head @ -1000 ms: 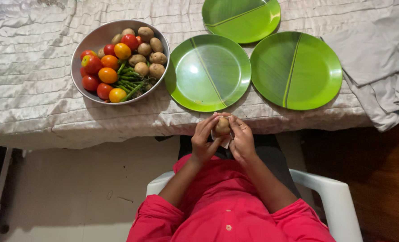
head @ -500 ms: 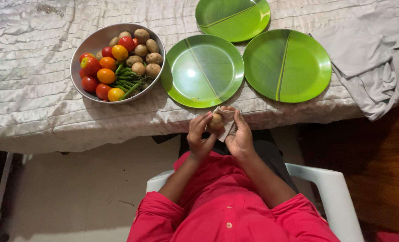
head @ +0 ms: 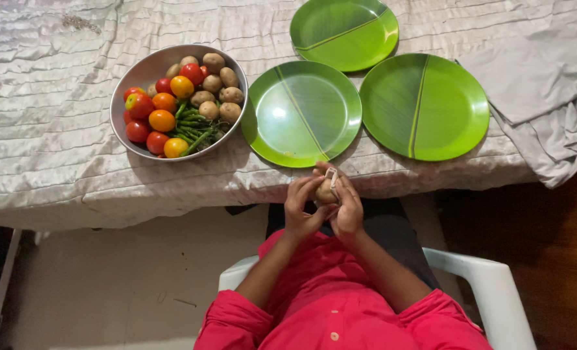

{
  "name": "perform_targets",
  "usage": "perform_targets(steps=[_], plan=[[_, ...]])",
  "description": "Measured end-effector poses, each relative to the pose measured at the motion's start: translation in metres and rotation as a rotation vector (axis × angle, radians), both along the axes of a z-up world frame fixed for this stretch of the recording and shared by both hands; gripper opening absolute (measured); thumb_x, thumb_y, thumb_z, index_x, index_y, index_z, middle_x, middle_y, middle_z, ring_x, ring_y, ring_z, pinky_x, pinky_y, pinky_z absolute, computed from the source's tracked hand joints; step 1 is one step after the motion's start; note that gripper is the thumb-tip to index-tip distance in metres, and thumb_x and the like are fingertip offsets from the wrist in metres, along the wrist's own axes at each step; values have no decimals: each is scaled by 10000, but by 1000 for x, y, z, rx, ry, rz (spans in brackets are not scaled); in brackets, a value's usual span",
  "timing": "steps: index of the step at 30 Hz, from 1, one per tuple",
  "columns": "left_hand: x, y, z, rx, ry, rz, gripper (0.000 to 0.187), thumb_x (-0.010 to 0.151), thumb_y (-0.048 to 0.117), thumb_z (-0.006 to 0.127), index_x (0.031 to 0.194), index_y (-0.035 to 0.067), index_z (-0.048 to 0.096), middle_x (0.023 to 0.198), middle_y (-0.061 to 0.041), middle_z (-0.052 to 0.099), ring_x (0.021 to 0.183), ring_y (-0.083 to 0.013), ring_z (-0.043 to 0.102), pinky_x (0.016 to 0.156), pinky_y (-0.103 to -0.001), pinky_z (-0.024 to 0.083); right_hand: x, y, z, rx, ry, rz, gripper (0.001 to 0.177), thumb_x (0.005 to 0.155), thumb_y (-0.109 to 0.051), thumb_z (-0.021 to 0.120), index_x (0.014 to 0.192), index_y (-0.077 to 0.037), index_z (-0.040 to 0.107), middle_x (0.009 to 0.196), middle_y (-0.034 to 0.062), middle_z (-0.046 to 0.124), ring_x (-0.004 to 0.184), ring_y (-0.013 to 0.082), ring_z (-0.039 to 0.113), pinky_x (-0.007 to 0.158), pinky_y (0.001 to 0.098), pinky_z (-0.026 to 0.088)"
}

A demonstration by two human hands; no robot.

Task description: The person wipes several potatoes one by one with a small white cloth and places them onto a green plate. The person picks each potato from a bowl containing tomatoes, potatoes, and green beans, rubs it with the cloth, and sets it on the plate.

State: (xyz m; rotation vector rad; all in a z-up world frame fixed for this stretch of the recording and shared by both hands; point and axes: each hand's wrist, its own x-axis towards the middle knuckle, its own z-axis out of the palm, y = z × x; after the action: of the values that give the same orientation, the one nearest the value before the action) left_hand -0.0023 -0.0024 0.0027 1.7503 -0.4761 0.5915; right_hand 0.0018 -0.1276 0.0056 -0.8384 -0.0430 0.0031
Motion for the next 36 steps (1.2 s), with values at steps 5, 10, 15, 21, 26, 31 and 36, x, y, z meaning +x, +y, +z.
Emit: perform_targets(steps=[5,10,15,21,26,31,36], plan=[[7,9,5,134,-62,-28,625,704,132,853,1300,98,670,1282,-114,667,1223,-354,599,1084,-452,473,5,-8,-10,161,38,107,534,1101,-285,384,1484,86,428,1445,213,557,1325,301,561,1119,411,484],[20,15,9,210,-102,46,613,695,94,791,1296,84,667,1259,-123,660,1205,-373,582,1076,-461,457,2,-4,-9,0,84,86,543,1052,-252,452,1538,-35,345,1461,151,528,1322,259,541,1095,396,469],[18,10,9,152,-55,88,573,717,88,785,1278,83,667,1237,-112,672,1182,-358,598,1071,-447,475,0,-4,-14,-581,-230,-71,530,1118,-284,484,1551,-10,354,1477,146,525,1365,217,508,1148,330,422],[13,11,4,155,-56,10,563,713,94,789,1259,71,653,1244,-120,699,1195,-346,617,1101,-455,462,2,-14,-34,-523,-127,-9,513,1107,-353,438,1487,-10,452,1338,123,576,1184,170,589,1016,290,497],[11,14,4,143,-28,-16,591,686,126,833,1256,92,679,1234,-107,692,1212,-350,599,1084,-438,465,8,-27,-57,-221,67,136,528,1195,-400,407,1478,22,552,1117,145,548,901,162,511,757,274,441],[14,16,10,198,-63,-2,593,685,128,819,1257,91,669,1245,-102,694,1212,-352,587,1083,-440,452,5,-13,-22,-539,-21,-25,494,1092,-397,420,1379,-16,548,1235,114,652,1079,182,651,918,309,538],[14,11,7,248,-60,97,551,744,87,759,1283,70,648,1274,-98,696,1228,-354,589,1106,-452,454,-2,-4,20,-1423,-528,-341,595,930,-280,669,1421,-9,470,1243,263,626,1114,434,626,933,494,516]])
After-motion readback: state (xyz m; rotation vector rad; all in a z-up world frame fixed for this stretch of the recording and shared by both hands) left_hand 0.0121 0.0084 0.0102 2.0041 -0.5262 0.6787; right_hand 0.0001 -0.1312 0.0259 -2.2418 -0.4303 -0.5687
